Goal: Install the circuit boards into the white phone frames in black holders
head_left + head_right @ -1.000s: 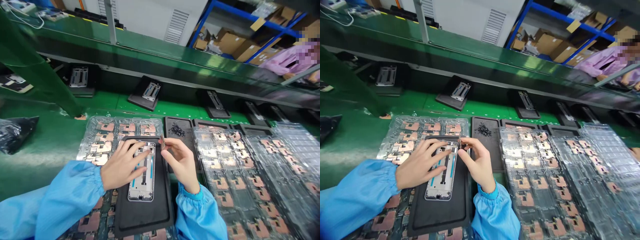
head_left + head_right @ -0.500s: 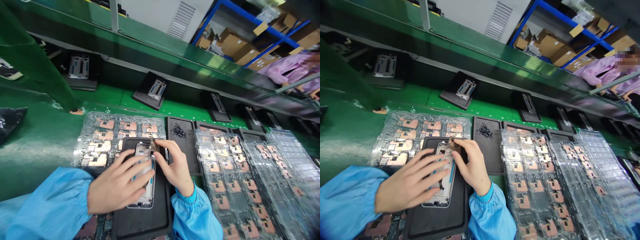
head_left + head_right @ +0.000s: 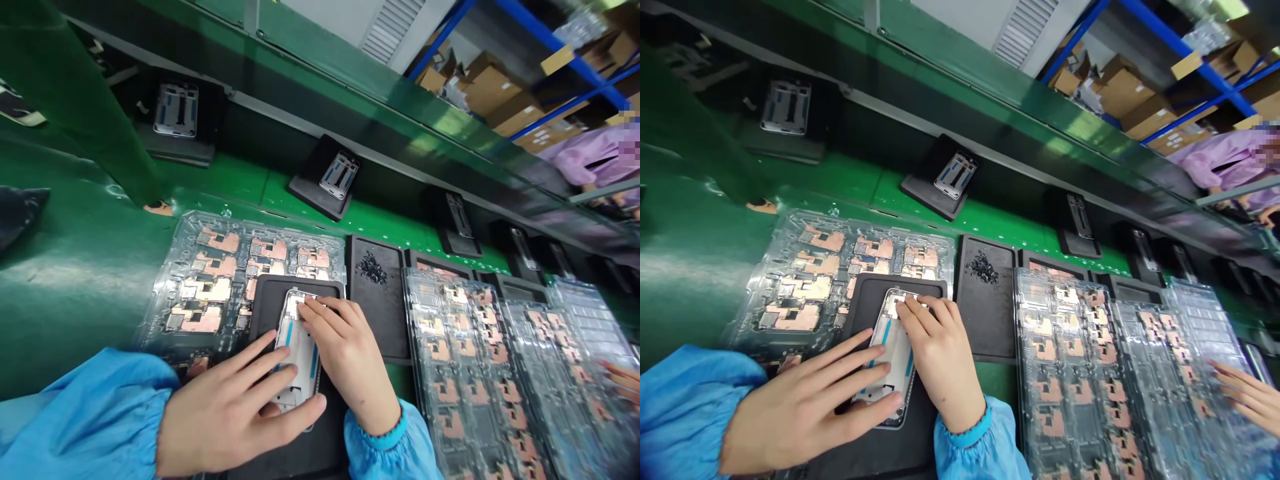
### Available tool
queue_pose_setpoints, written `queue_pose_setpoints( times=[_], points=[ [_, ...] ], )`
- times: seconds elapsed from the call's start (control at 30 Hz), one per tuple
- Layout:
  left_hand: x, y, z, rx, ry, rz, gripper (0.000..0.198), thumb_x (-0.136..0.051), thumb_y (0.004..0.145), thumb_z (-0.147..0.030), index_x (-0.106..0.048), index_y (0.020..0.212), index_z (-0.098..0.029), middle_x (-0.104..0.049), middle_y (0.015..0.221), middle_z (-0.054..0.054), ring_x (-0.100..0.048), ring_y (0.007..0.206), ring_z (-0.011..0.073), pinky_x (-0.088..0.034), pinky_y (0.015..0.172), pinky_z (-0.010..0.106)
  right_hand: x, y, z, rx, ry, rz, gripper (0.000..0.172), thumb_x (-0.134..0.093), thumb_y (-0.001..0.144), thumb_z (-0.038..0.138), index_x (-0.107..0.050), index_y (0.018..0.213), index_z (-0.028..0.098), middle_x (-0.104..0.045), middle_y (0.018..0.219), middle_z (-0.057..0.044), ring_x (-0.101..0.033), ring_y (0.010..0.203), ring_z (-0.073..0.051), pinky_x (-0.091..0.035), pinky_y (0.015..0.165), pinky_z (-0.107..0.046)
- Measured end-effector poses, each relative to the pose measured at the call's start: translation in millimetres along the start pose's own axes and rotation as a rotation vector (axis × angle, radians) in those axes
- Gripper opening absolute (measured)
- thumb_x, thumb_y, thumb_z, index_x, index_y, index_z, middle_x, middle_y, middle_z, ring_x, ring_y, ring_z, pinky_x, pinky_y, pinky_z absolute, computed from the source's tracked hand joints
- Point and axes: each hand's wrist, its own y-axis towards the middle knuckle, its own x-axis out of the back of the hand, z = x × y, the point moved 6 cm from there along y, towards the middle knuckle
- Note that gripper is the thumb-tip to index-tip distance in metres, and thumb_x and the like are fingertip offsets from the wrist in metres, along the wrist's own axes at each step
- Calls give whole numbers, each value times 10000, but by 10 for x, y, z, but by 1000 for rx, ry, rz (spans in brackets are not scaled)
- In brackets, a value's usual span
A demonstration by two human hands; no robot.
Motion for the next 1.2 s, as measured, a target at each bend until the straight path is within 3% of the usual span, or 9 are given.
queue_pose_setpoints(
  times=[0.4, 0.6, 0.77, 0.93, 1.0, 1.07, 1.13, 1.2],
  points=[
    [48, 27, 4, 40, 35, -7, 431, -451, 1038, -150, -640, 1377, -339, -742, 1048, 26, -691, 1077, 226, -481, 1134, 479, -39, 47, 24, -72, -31, 22, 264, -537, 1032, 140, -654, 1268, 135, -692, 1237, -99, -568, 1125, -269, -487, 959, -431],
    [17, 20, 11, 39, 18, -13, 445, -498, 1014, -149, -610, 1417, -303, -743, 1020, 49, -705, 1033, 240, -549, 1057, 474, -44, 60, 55, -78, -122, 3, 288, -511, 1024, 96, -658, 1269, 132, -687, 1218, -107, -528, 1103, -287, -472, 940, -439],
    [-9, 33, 24, 29, 4, -15, 458, -513, 1001, -135, -580, 1435, -264, -734, 1012, 54, -692, 1055, 244, -532, 1077, 494, -54, 74, 120, -36, -168, 18, 290, -517, 1024, 108, -646, 1283, 120, -705, 1180, -110, -536, 1042, -288, -472, 858, -433],
    [65, 18, 118, 84, -6, 28, 459, -484, 1016, -158, -507, 1472, -211, -699, 1197, 90, -642, 1129, 276, -518, 1030, 466, -66, 15, 68, -19, -74, 71, 366, -475, 1008, 59, -606, 1346, 114, -685, 1247, -120, -568, 1069, -289, -499, 886, -448],
    [132, -24, 259, 248, 99, 75, 436, -478, 1041, -296, -508, 1446, -138, -677, 1224, 140, -640, 1096, 327, -539, 931, 500, 20, -63, -48, -40, 50, 1, 411, -437, 1010, 34, -585, 1375, 149, -672, 1284, -103, -585, 1128, -256, -512, 934, -419],
    [170, -81, 438, 465, 194, 182, 475, -428, 1048, -462, -587, 1313, -101, -693, 1130, 164, -667, 984, 354, -550, 806, 514, 211, -190, -249, -134, 95, -195, 450, -409, 1012, 31, -566, 1405, 184, -642, 1334, -106, -574, 1223, -237, -502, 1008, -412],
    [122, -120, 586, 636, 174, 368, 470, -383, 1037, -525, -654, 1084, -144, -714, 950, 124, -690, 812, 332, -533, 676, 471, 430, -381, -506, -321, 30, -427, 436, -421, 1020, 81, -559, 1419, 192, -622, 1347, -132, -562, 1271, -254, -487, 1047, -449],
    [23, -132, 681, 756, 74, 553, 407, -399, 1012, -512, -611, 849, -206, -687, 761, 50, -662, 647, 278, -469, 573, 398, 565, -582, -744, -526, -56, -568, 365, -460, 1021, 162, -606, 1356, 169, -656, 1256, -150, -613, 1183, -280, -515, 987, -471]
  ],
)
